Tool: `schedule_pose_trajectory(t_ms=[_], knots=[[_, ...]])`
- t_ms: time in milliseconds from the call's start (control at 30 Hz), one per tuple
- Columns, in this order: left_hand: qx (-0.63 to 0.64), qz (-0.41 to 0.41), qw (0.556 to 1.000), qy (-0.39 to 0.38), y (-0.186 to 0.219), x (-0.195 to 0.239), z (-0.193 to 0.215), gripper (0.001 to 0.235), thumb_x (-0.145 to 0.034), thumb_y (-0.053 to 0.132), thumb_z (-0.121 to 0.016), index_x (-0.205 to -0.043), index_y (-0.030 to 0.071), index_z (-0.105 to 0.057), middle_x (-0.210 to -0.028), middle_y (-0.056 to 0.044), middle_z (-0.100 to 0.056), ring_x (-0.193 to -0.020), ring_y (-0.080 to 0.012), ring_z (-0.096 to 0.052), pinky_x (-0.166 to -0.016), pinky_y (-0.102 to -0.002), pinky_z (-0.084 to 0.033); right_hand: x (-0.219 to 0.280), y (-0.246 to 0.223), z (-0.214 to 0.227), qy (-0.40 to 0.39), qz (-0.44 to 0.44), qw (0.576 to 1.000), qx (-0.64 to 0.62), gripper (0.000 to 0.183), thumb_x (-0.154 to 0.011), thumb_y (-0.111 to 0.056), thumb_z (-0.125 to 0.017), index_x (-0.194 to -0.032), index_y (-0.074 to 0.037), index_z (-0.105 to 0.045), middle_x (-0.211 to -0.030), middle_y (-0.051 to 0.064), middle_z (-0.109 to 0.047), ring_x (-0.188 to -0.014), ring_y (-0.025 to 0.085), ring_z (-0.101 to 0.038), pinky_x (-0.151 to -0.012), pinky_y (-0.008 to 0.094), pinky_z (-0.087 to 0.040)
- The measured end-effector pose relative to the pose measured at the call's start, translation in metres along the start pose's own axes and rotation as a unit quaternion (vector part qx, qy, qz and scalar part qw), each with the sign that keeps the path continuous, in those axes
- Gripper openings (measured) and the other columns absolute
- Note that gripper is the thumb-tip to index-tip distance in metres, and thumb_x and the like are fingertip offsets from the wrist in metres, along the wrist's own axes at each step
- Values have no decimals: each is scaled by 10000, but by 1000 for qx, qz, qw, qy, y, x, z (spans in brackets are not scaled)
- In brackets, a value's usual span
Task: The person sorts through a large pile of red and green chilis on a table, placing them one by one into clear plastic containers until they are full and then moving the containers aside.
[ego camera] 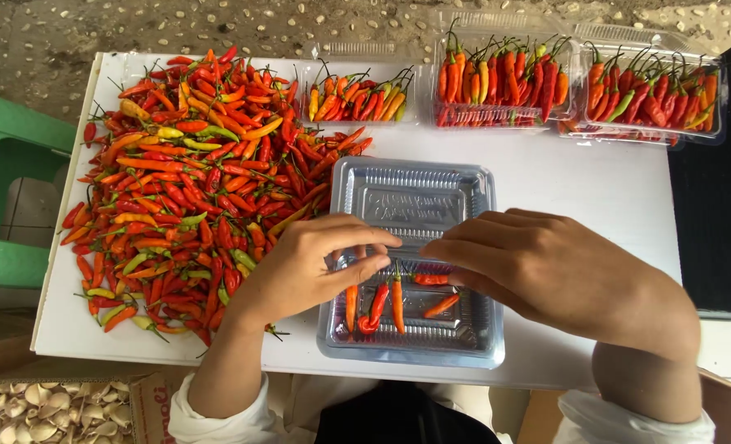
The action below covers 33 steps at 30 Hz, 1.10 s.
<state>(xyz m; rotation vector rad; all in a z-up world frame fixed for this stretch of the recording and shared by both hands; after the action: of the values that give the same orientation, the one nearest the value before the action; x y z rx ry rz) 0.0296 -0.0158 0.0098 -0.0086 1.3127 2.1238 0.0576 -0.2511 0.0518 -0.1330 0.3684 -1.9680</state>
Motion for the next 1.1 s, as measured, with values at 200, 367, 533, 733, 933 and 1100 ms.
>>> schedule_pose_trajectory(t_ms=[200,367,533,733,933,1100], knots=[[-15,-29,999,10,-13,0,1,103,-931,128,-750,-999,51,-753,-973,-60,-726,-914,-206,-665,-840,-331,-547,-23,-12,5,11,95,995,4,472,-900,-69,-667,-1369,-116,-632,-1130,62,-724,-927,288,-667,-792,421,-518],[-73,-14,996,-41,-17,8,-5,182,-890,266,-786,-977,106,-793,-1086,-55,-634,-1054,-228,-547,-961,-388,-459,-28,-4,-27,-47,32,998,17,477,-858,-123,-708,-1330,-176,-654,-1123,65,-686,-1001,287,-645,-797,417,-546],[-105,0,993,-53,-19,6,-13,199,-881,308,-794,-1003,152,-817,-1134,-67,-585,-1086,-263,-526,-1006,-412,-447,-35,3,-41,-47,33,996,65,332,-874,-138,-693,-1200,-204,-688,-1050,45,-616,-954,293,-589,-769,422,-512],[-81,2,996,-33,-18,6,-10,122,-889,244,-793,-909,125,-798,-1134,-88,-594,-1106,-269,-529,-1002,-408,-464,-38,6,-51,-52,29,995,74,191,-925,-209,-650,-1114,-180,-652,-1129,44,-618,-956,286,-601,-789,422,-499],[-89,39,992,-79,-25,12,-1,108,-872,264,-801,-954,199,-830,-1142,-37,-602,-1139,-236,-519,-1037,-402,-408,-39,3,-53,-68,39,996,35,355,-897,-241,-712,-1246,-194,-668,-1058,46,-662,-954,301,-619,-797,451,-507],[-133,42,984,-109,-16,13,-8,164,-835,260,-816,-987,204,-842,-1293,-113,-598,-1206,-306,-444,-1043,-503,-416,-41,-2,-58,-68,59,995,35,169,-908,-168,-676,-1069,-197,-718,-1064,52,-614,-974,305,-561,-820,438,-476]])
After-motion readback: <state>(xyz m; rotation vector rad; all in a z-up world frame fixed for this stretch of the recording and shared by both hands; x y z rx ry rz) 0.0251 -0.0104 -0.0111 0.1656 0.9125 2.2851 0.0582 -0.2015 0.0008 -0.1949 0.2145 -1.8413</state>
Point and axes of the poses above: each hand's wrist, its own x-axis away from the middle knuckle, its own z-axis out of the back of the hand, y = z × x, the point moved 3 cm from there along -x, towards the middle knuckle
